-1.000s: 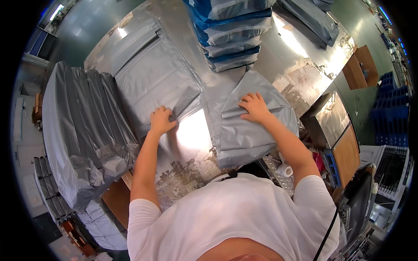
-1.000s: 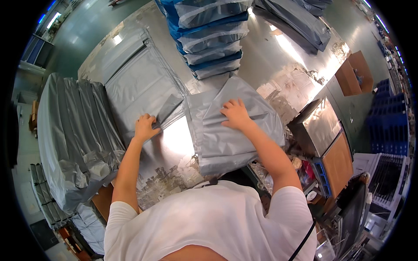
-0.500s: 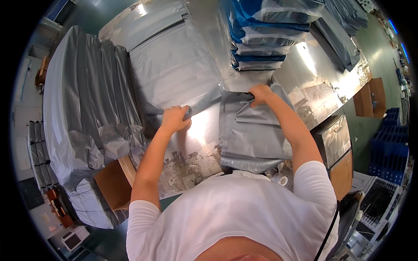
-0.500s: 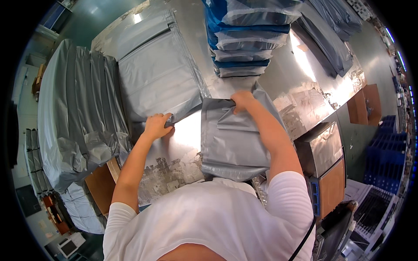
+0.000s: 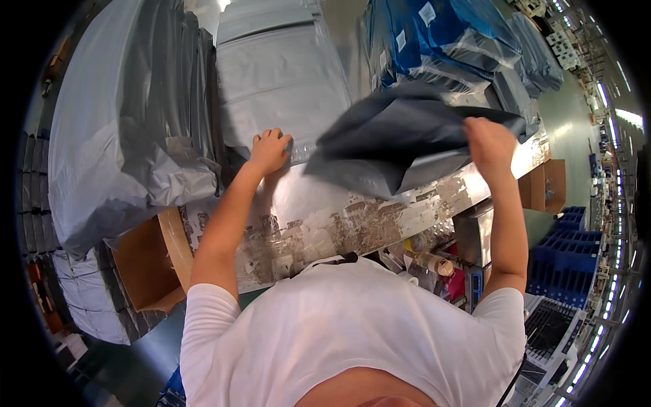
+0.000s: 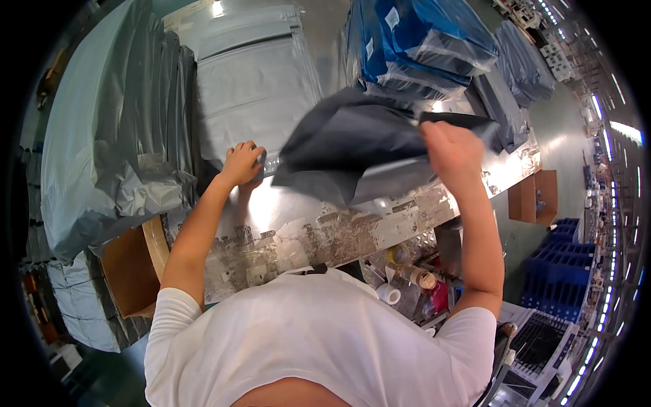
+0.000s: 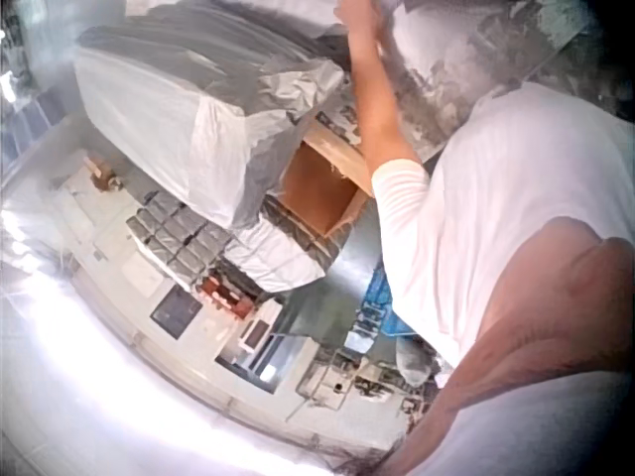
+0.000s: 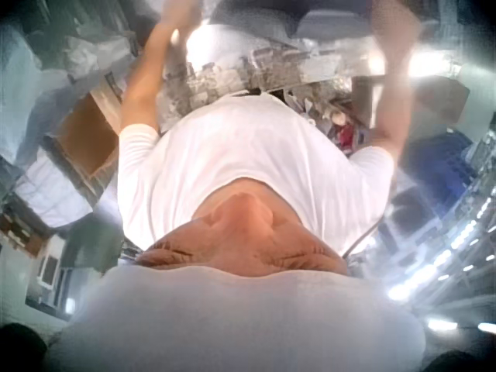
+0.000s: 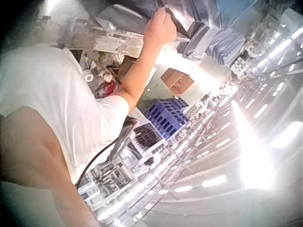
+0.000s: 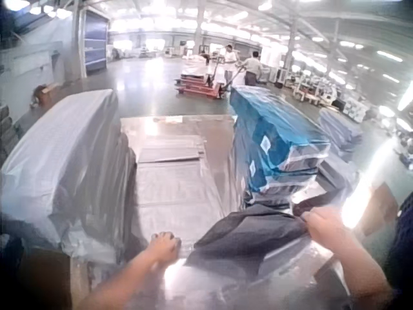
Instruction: The person places blue packages into gray plastic mailers on a metal table, seals the mailers, and stacks them. The person then picks up a stack of sealed mailers and places them into a blue crate.
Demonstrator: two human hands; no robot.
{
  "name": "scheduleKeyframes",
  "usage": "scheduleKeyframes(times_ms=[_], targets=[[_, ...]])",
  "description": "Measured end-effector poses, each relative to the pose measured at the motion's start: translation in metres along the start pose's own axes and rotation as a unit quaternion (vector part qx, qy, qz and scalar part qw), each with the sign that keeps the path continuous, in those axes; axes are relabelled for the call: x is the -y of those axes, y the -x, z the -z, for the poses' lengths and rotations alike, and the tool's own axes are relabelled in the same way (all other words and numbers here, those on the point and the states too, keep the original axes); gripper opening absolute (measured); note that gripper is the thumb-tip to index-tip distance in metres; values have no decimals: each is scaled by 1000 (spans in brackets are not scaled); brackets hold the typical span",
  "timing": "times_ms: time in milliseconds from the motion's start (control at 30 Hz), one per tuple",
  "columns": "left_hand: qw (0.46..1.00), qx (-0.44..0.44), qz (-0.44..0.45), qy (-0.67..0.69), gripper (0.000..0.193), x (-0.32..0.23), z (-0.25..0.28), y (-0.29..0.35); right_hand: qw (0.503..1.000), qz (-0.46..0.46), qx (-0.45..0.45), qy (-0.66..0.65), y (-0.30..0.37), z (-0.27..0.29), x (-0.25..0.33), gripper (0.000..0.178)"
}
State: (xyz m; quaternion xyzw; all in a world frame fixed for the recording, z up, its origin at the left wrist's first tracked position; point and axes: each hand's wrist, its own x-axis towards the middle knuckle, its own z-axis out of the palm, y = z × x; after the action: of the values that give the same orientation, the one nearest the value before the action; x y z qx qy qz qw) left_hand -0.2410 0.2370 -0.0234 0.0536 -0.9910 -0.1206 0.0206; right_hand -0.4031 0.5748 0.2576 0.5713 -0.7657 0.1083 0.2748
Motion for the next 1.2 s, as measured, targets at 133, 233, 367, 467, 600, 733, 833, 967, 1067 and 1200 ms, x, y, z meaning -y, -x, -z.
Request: scheduleKeyframes(times_ms=[133,233,367,467,600,733,833,967,1067,1200], targets=[[949,-43,129,285,35,19,-7,-27,992,10,44,116,-37,41,18,16],[805,-223,175,521,41,49,4,-60,999,21,-25,22,-60,57,34,25],[772,-284,155,547,49,58,30,-64,997,-80,-20,1,-68,62,31,32],[734,-328,134,580,59,43,64,-54,993,-104,-62,1,-96,87,39,21],[655,-402,-134,626,88,2,161,-15,987,-109,-112,40,-94,98,35,29],[764,-458,-230,392,99,-23,237,7,984,63,-130,108,-86,130,33,23],[822,-477,-167,264,97,-27,249,-5,974,119,-14,193,-67,176,66,13],[837,-451,-174,256,72,-9,247,-16,988,147,-17,29,-52,165,101,17],[864,-379,-150,297,55,6,215,-44,993,118,3,-20,-39,195,129,31],[885,-364,-196,215,44,24,167,-72,994,93,-49,-24,8,246,123,30]])
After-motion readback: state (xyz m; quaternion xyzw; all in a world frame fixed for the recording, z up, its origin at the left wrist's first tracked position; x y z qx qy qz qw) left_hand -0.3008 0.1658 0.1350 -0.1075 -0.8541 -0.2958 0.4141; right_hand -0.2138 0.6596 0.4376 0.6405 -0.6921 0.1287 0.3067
